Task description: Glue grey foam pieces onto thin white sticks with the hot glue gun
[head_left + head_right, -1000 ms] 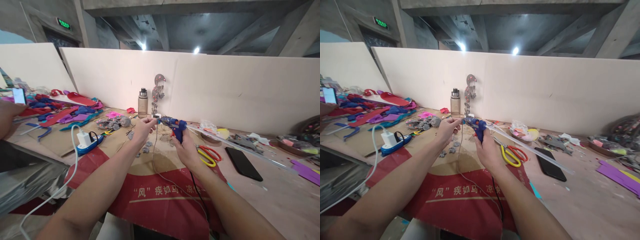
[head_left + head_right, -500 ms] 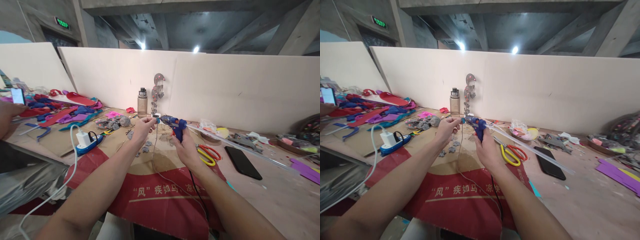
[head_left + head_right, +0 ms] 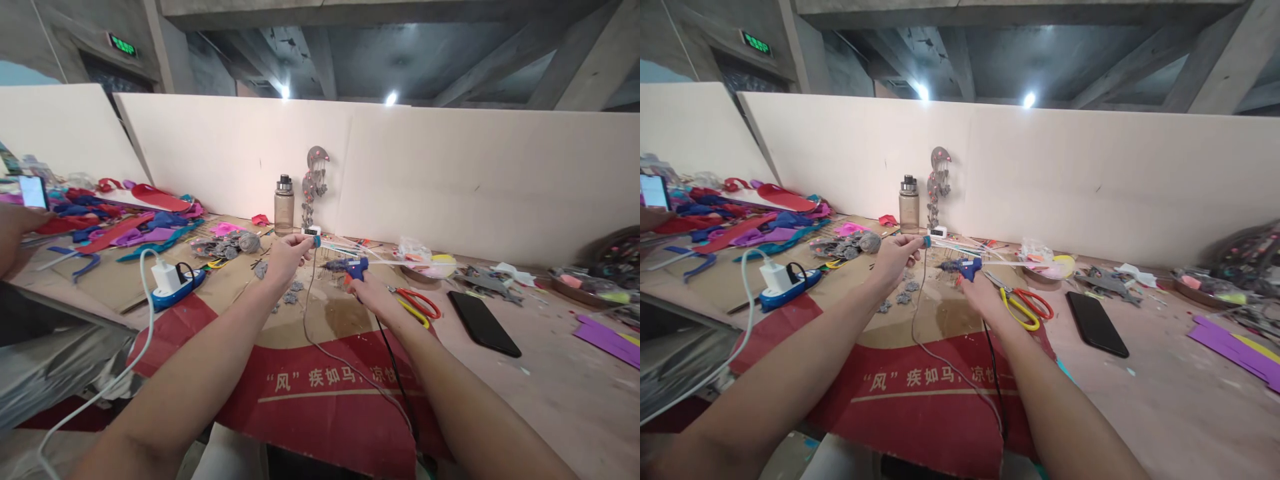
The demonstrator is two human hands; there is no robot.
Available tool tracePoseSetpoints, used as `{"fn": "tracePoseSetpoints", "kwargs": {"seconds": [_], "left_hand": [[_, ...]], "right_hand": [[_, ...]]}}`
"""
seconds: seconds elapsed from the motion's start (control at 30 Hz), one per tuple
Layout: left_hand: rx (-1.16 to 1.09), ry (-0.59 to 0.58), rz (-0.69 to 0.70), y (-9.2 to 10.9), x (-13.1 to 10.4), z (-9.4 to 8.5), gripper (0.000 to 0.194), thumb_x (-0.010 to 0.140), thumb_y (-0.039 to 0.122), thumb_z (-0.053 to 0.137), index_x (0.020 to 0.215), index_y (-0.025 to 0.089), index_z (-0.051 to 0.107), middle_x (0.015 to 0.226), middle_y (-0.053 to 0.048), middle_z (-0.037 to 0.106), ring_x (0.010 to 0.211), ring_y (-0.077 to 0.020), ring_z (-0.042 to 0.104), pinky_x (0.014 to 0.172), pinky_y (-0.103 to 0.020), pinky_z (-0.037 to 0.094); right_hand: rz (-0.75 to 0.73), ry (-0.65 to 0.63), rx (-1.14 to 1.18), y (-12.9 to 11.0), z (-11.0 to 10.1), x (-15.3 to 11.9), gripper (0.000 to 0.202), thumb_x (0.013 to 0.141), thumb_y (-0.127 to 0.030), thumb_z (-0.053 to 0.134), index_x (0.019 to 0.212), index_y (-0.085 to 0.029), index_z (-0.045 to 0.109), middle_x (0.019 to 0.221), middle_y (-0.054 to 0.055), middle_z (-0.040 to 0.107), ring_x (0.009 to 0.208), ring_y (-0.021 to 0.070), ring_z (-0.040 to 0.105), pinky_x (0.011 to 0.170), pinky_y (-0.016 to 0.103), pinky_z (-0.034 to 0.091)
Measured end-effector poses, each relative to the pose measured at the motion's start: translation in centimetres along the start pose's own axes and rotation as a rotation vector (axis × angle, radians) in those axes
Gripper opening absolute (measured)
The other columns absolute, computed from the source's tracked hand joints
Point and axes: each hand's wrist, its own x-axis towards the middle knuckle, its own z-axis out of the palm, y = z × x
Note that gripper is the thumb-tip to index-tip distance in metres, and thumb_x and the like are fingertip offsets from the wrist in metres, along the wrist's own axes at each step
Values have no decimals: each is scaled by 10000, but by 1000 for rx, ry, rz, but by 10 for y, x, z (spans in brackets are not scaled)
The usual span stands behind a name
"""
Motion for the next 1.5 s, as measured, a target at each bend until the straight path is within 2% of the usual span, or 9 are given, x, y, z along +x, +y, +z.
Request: {"fn": "tracePoseSetpoints", "kwargs": {"seconds": [0.13,0.23,0.33,0.47,0.57,0.67,0.8,0.9,1.5], "left_hand": [[114,-36,50,-3,-2,2,262,695,401,690,759,148,683,574,-3,586,475,-67,453,435,-187,282],[193,-63,85,-1,-6,4,245,718,400,663,756,159,689,547,9,572,466,-76,452,449,-200,300],[305,-70,172,3,-14,9,205,745,360,631,740,163,686,568,3,591,499,-93,488,495,-214,347],[473,-52,347,8,-24,15,132,740,283,623,730,177,700,633,-9,638,564,-108,526,564,-228,385],[516,-29,402,10,-28,18,101,725,240,619,705,183,701,634,-6,639,572,-111,522,588,-233,389],[477,-27,347,10,-28,18,95,705,240,623,673,178,687,627,-4,632,580,-118,524,590,-235,388],[421,-69,256,9,-28,19,114,697,265,621,656,167,660,599,4,601,564,-114,506,569,-233,374],[398,-104,220,9,-29,19,126,698,280,622,646,166,641,583,12,580,543,-105,482,552,-229,364],[355,-172,138,15,-34,23,121,690,257,606,634,153,629,506,37,501,478,-79,407,496,-224,313]], "right_hand": [[3,36,-276,9,5,2,193,729,-294,572,595,-214,459,738,144,635,814,282,628,752,405,451],[-119,236,-223,2,5,-3,173,717,-332,613,707,-201,500,870,158,624,974,304,578,883,473,421],[-256,299,146,-16,6,-7,217,760,-343,567,899,-198,486,1003,122,602,991,243,569,903,455,442],[-215,36,825,-42,13,-14,421,726,-339,621,1055,-247,374,1106,59,607,936,158,622,858,367,494],[-96,-54,1011,-52,18,-18,520,659,-304,675,1050,-258,336,926,-15,619,715,122,615,714,318,516],[-98,43,890,-52,16,-19,445,657,-325,674,998,-243,399,723,-78,529,570,96,508,548,238,434],[-228,216,547,-51,7,-21,168,746,-341,602,818,-200,547,666,-52,493,600,101,444,565,237,365],[-212,286,425,-54,2,-24,136,767,-331,585,778,-195,583,625,-45,482,576,112,416,554,250,338],[-233,408,224,-54,1,-22,163,779,-351,582,770,-189,591,638,-23,506,614,131,415,588,255,309]]}}
